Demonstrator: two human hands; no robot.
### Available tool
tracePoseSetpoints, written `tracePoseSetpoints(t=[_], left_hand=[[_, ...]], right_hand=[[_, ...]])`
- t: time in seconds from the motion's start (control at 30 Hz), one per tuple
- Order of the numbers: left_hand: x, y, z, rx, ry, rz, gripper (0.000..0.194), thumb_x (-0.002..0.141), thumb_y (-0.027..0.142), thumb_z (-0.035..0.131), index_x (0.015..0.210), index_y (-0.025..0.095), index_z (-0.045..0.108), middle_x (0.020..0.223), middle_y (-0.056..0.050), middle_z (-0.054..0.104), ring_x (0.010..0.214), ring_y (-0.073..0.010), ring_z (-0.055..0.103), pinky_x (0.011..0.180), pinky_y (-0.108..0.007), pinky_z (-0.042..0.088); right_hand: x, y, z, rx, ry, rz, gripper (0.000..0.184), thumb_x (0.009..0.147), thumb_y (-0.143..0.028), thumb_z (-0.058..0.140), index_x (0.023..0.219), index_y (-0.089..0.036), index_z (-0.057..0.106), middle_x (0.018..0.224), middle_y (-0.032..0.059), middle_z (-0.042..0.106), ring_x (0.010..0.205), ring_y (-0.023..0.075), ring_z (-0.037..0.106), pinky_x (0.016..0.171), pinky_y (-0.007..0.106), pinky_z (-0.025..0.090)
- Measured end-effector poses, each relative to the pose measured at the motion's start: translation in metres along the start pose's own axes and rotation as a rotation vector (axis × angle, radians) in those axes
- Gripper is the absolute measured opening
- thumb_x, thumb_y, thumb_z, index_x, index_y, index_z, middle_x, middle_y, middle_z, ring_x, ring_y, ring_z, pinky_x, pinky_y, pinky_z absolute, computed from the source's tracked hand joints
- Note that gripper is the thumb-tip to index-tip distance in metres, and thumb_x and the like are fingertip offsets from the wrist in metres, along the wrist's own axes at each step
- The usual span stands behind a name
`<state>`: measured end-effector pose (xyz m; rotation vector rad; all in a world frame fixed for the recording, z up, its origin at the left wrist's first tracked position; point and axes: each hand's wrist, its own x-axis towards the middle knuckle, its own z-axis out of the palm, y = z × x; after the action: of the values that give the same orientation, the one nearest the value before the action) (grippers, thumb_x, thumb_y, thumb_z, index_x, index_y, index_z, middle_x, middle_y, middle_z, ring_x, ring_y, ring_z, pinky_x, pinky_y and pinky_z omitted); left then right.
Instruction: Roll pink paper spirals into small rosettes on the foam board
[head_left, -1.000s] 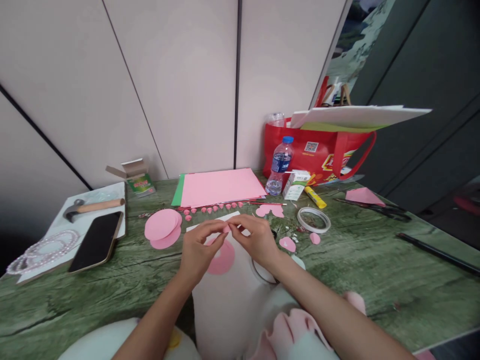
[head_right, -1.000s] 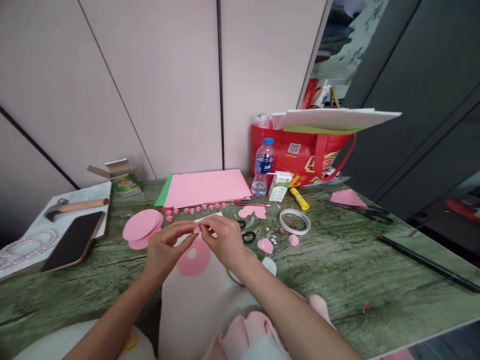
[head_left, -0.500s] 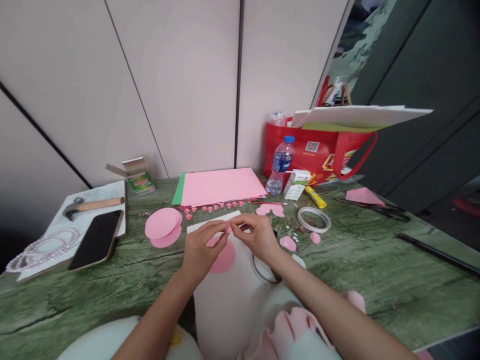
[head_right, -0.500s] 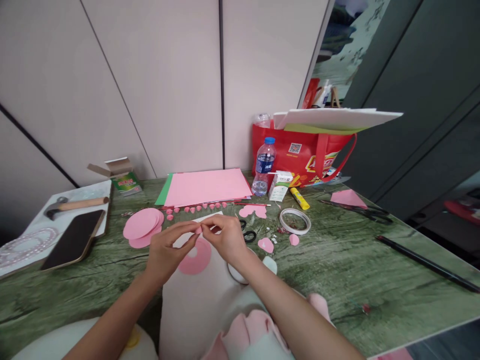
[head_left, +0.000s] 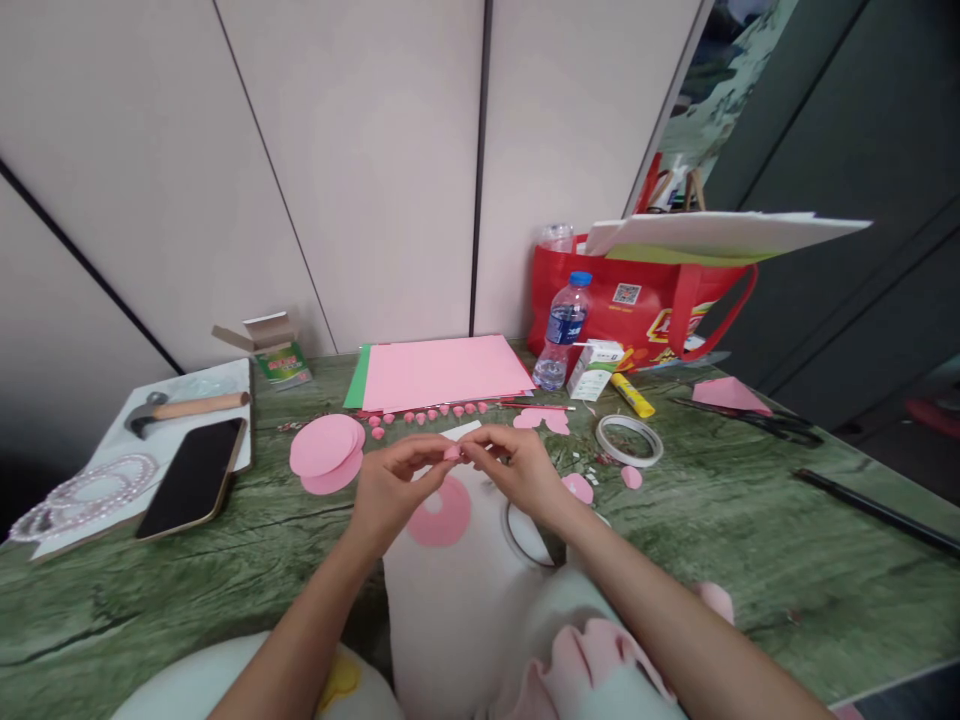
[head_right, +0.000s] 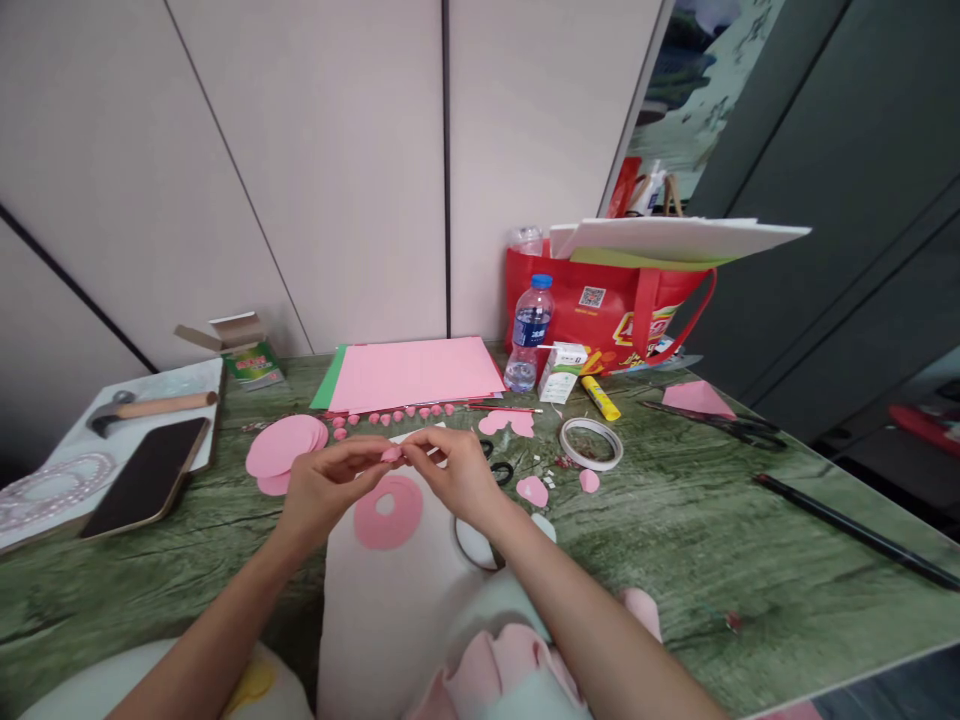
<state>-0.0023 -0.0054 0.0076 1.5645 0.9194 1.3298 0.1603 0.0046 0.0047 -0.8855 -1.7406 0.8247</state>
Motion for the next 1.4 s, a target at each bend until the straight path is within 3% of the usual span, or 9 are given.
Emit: tracePoseSetpoints(t=[0.17, 0.37, 0.47, 0.63, 0.73, 0.9, 1.2, 1.4], left_hand=[[0.0, 0.001, -0.001, -0.096, 0.002, -0.095, 0.014, 0.064, 0.015, 0.069, 0.078, 0.015, 0.068, 0.081, -0.005, 0.069, 0.077, -0.0172, 0.065, 0.073, -0.028, 0.052], [0.003, 0.001, -0.005, -0.201, 0.048, -0.204, 0.016, 0.064, 0.017, 0.07, 0.08, 0.014, 0.068, 0.073, -0.005, 0.07, 0.071, -0.0192, 0.066, 0.07, -0.031, 0.052], [0.005, 0.002, -0.007, -0.303, 0.08, -0.289, 0.015, 0.063, 0.018, 0.071, 0.078, 0.014, 0.068, 0.069, -0.004, 0.069, 0.069, -0.0189, 0.066, 0.069, -0.031, 0.052], [0.007, 0.006, -0.009, -0.505, 0.074, -0.336, 0.011, 0.061, 0.017, 0.072, 0.072, 0.014, 0.069, 0.069, -0.002, 0.068, 0.067, -0.0166, 0.065, 0.071, -0.031, 0.051], [0.007, 0.007, -0.009, -0.514, 0.067, -0.355, 0.011, 0.061, 0.017, 0.072, 0.071, 0.014, 0.069, 0.069, -0.002, 0.067, 0.067, -0.0164, 0.064, 0.067, -0.029, 0.051], [0.005, 0.003, -0.008, -0.456, 0.0, -0.376, 0.011, 0.064, 0.018, 0.07, 0.074, 0.012, 0.069, 0.069, -0.006, 0.067, 0.067, -0.0161, 0.063, 0.055, -0.023, 0.047], [0.006, 0.001, -0.007, -0.494, 0.068, -0.433, 0.013, 0.06, 0.015, 0.072, 0.073, 0.011, 0.069, 0.07, -0.005, 0.067, 0.065, -0.014, 0.062, 0.06, -0.024, 0.051], [0.006, 0.001, -0.006, -0.498, 0.018, -0.463, 0.014, 0.061, 0.016, 0.072, 0.073, 0.01, 0.069, 0.07, -0.006, 0.067, 0.066, -0.0145, 0.063, 0.058, -0.022, 0.051]], right_hand=[[0.0, 0.001, 0.002, -0.005, 0.047, 0.001, 0.014, 0.079, -0.022, 0.052, 0.072, -0.018, 0.065, 0.071, 0.0015, 0.068, 0.065, 0.0125, 0.062, 0.058, 0.022, 0.049], [0.001, 0.009, -0.001, 0.088, 0.308, 0.039, 0.011, 0.075, -0.025, 0.056, 0.068, -0.017, 0.058, 0.078, 0.0063, 0.065, 0.075, 0.0166, 0.062, 0.058, 0.025, 0.051], [0.002, 0.01, -0.003, 0.153, 0.363, -0.008, 0.011, 0.072, -0.023, 0.059, 0.067, -0.018, 0.05, 0.082, 0.0056, 0.063, 0.083, 0.0173, 0.061, 0.064, 0.027, 0.051], [0.0, 0.007, -0.002, 0.008, 0.27, -0.071, 0.011, 0.075, -0.018, 0.056, 0.083, -0.02, 0.049, 0.067, -0.0009, 0.062, 0.066, 0.013, 0.061, 0.071, 0.03, 0.049], [-0.002, 0.004, 0.0, -0.161, 0.191, -0.203, 0.016, 0.078, -0.02, 0.056, 0.094, -0.02, 0.055, 0.075, 0.002, 0.064, 0.071, 0.0143, 0.061, 0.074, 0.032, 0.048], [-0.002, 0.003, 0.003, -0.25, 0.17, -0.399, 0.014, 0.08, -0.016, 0.053, 0.091, -0.022, 0.06, 0.086, 0.0061, 0.064, 0.082, 0.0165, 0.06, 0.073, 0.031, 0.05], [-0.004, 0.007, 0.004, -0.3, 0.082, -0.437, 0.019, 0.08, -0.013, 0.049, 0.092, -0.022, 0.06, 0.089, 0.0059, 0.063, 0.083, 0.0158, 0.06, 0.072, 0.03, 0.05], [-0.004, 0.006, 0.005, -0.362, 0.133, -0.422, 0.015, 0.081, -0.014, 0.047, 0.084, -0.021, 0.06, 0.081, 0.0062, 0.063, 0.076, 0.016, 0.059, 0.066, 0.03, 0.049]])
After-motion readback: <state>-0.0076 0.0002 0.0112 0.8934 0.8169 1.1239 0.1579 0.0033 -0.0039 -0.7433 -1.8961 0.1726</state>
